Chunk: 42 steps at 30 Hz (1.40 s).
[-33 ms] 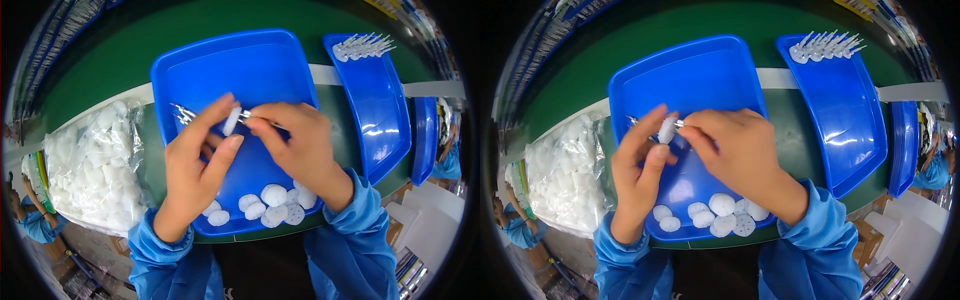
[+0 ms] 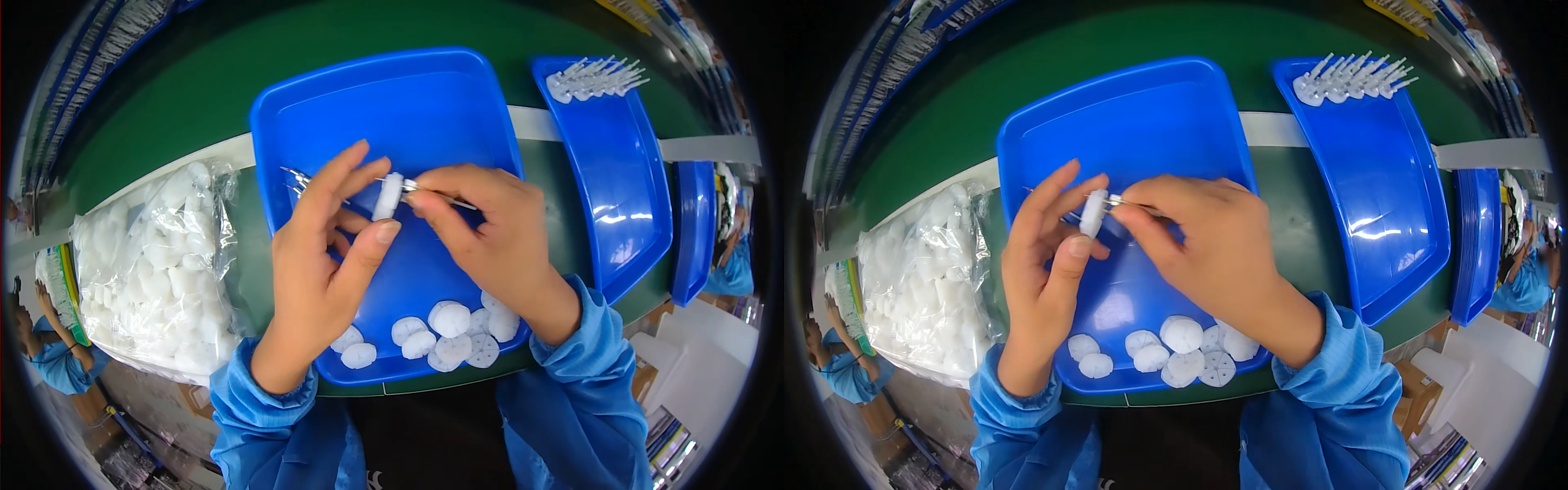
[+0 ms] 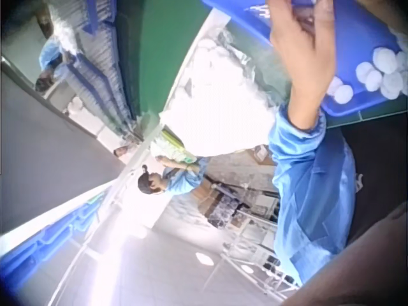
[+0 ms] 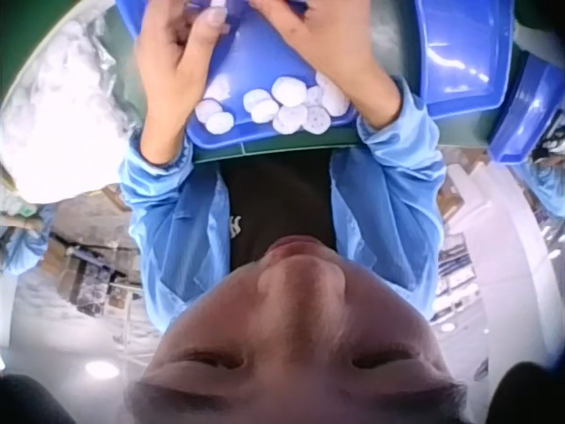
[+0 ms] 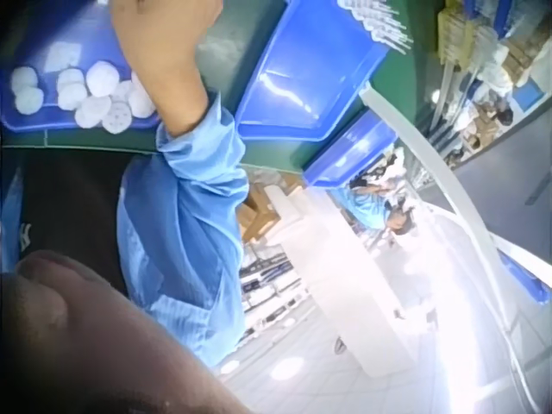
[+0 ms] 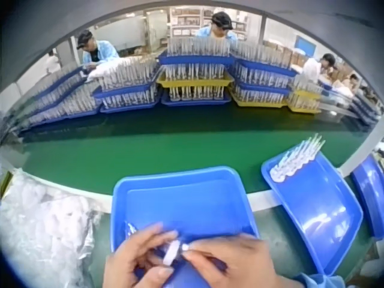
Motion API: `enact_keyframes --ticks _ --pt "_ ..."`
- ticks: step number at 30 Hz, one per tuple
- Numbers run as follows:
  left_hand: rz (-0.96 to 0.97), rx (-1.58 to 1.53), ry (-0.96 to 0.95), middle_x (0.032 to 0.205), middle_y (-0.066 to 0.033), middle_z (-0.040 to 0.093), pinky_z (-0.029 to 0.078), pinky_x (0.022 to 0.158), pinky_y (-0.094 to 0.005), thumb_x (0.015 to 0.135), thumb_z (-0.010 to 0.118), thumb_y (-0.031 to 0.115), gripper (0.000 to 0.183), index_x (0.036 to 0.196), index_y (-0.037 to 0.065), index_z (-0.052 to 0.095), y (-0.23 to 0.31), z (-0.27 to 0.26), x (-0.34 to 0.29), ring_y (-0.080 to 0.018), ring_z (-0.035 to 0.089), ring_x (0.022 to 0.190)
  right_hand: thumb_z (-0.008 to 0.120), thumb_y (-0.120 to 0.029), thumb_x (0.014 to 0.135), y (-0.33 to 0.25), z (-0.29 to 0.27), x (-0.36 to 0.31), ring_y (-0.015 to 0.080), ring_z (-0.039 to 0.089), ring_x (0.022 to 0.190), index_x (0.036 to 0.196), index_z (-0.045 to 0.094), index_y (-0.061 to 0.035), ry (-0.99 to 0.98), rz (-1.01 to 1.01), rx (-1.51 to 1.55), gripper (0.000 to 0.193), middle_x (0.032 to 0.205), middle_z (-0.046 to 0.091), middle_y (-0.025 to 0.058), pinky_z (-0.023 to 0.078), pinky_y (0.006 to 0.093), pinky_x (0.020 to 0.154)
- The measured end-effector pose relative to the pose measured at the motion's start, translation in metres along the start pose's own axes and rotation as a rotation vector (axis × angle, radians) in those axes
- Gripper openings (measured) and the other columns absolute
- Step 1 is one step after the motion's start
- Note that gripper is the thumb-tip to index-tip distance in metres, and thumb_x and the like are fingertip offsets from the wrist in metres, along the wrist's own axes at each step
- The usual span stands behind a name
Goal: The person inserts white plastic sticks into the holes of white cotton pads held in a blue tray. They repeatedly pick up a stick, align it with a hole in a pad, and push it through until the pad is secured on the stick. The completed swabs are placed into a separate blue tray to the right.
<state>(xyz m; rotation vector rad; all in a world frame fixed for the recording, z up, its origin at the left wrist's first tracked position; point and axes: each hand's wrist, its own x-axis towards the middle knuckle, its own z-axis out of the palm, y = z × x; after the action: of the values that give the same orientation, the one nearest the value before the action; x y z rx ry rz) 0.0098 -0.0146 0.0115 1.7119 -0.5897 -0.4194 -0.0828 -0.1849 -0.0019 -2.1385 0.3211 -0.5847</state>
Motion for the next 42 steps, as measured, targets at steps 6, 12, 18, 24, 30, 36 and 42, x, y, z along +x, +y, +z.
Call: enact_keyframes --ticks 6,12,18,24,30,36,42 --pt "0.234 0.168 -0.026 0.119 -0.0085 0.074 0.052 0.066 -0.0262 0.079 0.091 0.004 0.048 0.125 0.007 0.077 -0.01 -0.009 0.005 -0.0143 0.068 0.087 0.083 -0.002 0.085 0.002 -0.005 -0.001 0.0281 0.077 0.087 0.112 0.078 -0.0057 0.001 -0.153 0.028 0.027 0.095 0.078 0.0095 0.061 0.0378 0.084" --pt "0.515 0.309 0.003 0.121 -0.0125 0.072 0.052 0.065 -0.0262 0.074 0.09 -0.002 0.052 0.124 0.004 0.076 -0.013 -0.007 0.006 -0.0178 0.068 0.091 0.084 -0.001 0.088 -0.002 -0.013 -0.004 0.0166 0.076 0.09 0.123 0.075 -0.0021 -0.135 0.028 0.351 0.037 0.097 0.078 0.0083 0.06 0.0318 0.086" --pt "0.568 0.321 -0.009 0.121 -0.014 0.072 0.056 0.068 -0.0283 0.074 0.091 -0.001 0.052 0.125 0.003 0.077 -0.014 -0.005 0.005 -0.0206 0.07 0.096 0.084 -0.001 0.09 0.005 -0.013 -0.008 0.0123 0.075 0.09 0.124 0.073 -0.0008 -0.135 0.031 0.388 0.036 0.097 0.078 0.0066 0.059 0.0295 0.084" --pt "0.636 0.418 -0.044 0.12 -0.0154 0.07 0.06 0.081 -0.0337 0.074 0.093 0.002 0.052 0.124 0.002 0.077 -0.009 -0.008 0.001 -0.0269 0.072 0.102 0.083 0.0 0.091 0.006 -0.011 -0.006 0.0108 0.071 0.089 0.12 0.071 -0.0005 -0.178 -0.006 0.455 0.031 0.097 0.075 0.0045 0.057 0.0296 0.087" --pt "0.658 0.369 -0.025 0.124 -0.0186 0.072 0.061 0.087 -0.0383 0.071 0.094 0.001 0.053 0.122 0.0 0.077 -0.007 -0.006 0.001 -0.0321 0.075 0.108 0.075 0.005 0.094 0.011 -0.013 -0.009 0.0127 0.068 0.101 0.128 0.066 0.0012 -0.256 0.019 0.676 0.035 0.114 0.07 0.0071 0.056 0.0307 0.092" --pt "0.719 0.385 -0.04 0.125 -0.0207 0.077 0.06 0.087 -0.0375 0.071 0.094 0.0 0.054 0.122 0.0 0.076 -0.005 -0.009 0.004 -0.0325 0.076 0.105 0.074 0.006 0.095 0.009 -0.014 -0.007 0.013 0.067 0.103 0.128 0.064 0.0004 -0.279 0.008 0.762 0.035 0.115 0.069 0.0065 0.055 0.0307 0.095" --pt "0.732 0.357 -0.078 0.125 -0.0193 0.077 0.058 0.084 -0.0362 0.072 0.092 0.0 0.057 0.126 0.001 0.075 -0.011 -0.007 0.005 -0.031 0.077 0.104 0.074 0.002 0.098 0.008 -0.015 -0.008 0.0088 0.068 0.094 0.121 0.065 -0.0002 -0.273 0.092 0.69 0.025 0.103 0.071 0.0027 0.055 0.0259 0.085"
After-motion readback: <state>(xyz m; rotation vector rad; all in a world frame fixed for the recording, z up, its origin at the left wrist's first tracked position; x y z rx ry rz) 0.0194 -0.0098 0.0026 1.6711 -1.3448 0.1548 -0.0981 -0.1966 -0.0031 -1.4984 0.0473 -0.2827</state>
